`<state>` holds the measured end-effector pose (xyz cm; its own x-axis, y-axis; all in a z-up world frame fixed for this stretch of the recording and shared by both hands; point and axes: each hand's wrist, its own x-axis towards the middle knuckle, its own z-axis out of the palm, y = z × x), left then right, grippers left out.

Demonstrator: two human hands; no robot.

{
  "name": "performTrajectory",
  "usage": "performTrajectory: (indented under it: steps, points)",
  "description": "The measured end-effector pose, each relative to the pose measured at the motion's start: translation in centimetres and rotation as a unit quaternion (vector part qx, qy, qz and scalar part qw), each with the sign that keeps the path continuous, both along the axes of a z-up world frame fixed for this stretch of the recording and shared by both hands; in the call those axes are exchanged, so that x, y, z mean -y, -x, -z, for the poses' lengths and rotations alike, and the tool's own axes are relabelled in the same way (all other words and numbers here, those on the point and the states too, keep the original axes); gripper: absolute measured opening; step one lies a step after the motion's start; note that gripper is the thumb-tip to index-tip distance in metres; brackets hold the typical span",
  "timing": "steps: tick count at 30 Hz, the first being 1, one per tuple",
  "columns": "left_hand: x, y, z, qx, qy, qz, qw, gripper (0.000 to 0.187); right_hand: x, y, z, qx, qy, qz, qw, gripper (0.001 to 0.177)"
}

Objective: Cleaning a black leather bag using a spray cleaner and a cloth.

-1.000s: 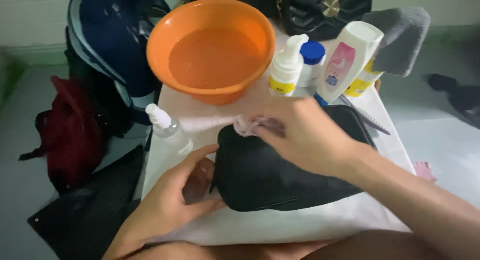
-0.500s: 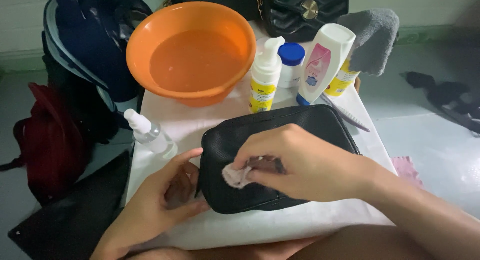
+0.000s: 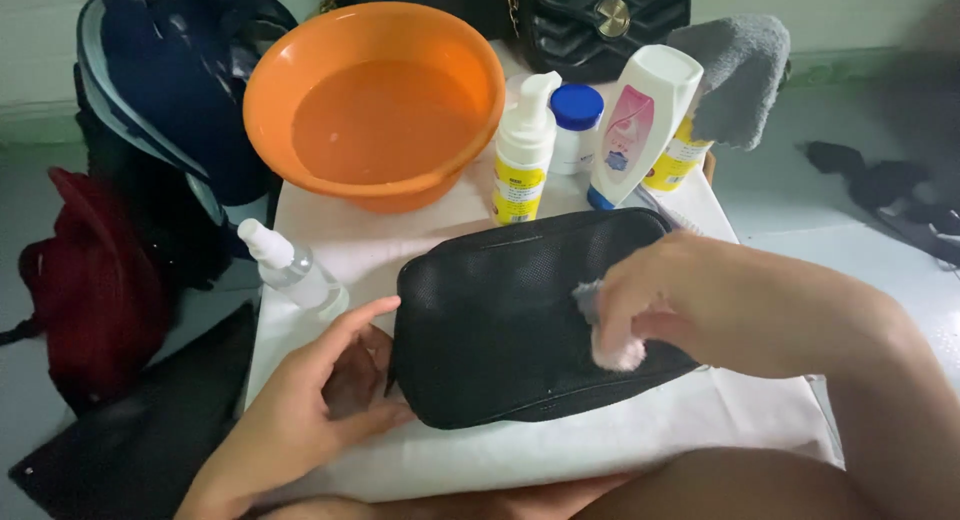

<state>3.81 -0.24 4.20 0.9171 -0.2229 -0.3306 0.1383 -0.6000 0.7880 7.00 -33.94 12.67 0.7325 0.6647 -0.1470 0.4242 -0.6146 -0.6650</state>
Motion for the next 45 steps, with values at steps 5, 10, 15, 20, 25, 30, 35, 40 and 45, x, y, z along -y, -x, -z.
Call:
performTrajectory:
  steps: [5, 10, 15, 20, 25, 30, 35, 40, 45]
  points:
    - [-0.6, 0.0, 1.4, 0.047, 0.079, 0.008, 0.996, 0.097, -4.1, 0.5, -0.8, 0.048, -0.076, -0.013, 0.996, 0.028]
    - [-0.7, 0.2, 1.4, 0.039, 0.051, 0.001, 0.998, 0.092, -3.5, 0.3, -0.2, 0.003, -0.069, -0.100, 0.993, 0.019]
    - [-0.1, 0.3, 0.6, 0.020, 0.023, -0.007, 1.000, 0.091, -0.4, 0.6, -0.5, -0.015, 0.044, 0.115, 0.992, 0.024]
    - [-0.1, 0.2, 0.1, -0.007, 0.045, -0.014, 0.999, 0.094, -2.1, 0.7, -1.7, 0.111, 0.091, 0.332, 0.932, 0.032]
    - [0.2, 0.3, -0.2, -0.007, 0.027, -0.025, 0.999, 0.096, -2.0, 0.4, -0.4, 0.066, 0.165, 0.274, 0.945, 0.026]
    - [-0.7, 0.4, 1.6, 0.040, 0.083, -0.003, 0.996, 0.087, -2.1, 0.8, 0.8, 0.065, 0.020, 0.043, 0.997, 0.024]
    - [-0.3, 0.2, 0.7, 0.015, 0.057, -0.017, 0.998, 0.091, -2.9, 0.8, -0.4, -0.032, 0.025, 0.132, 0.990, 0.030]
    - [-0.4, 0.3, 0.9, -0.006, 0.076, -0.027, 0.997, 0.091, -2.4, -0.3, 1.1, 0.148, 0.083, 0.339, 0.925, 0.022]
    - [-0.2, 0.1, 0.6, -0.010, 0.051, -0.024, 0.998, 0.090, -4.3, -0.1, 1.9, 0.109, 0.035, 0.208, 0.971, 0.024]
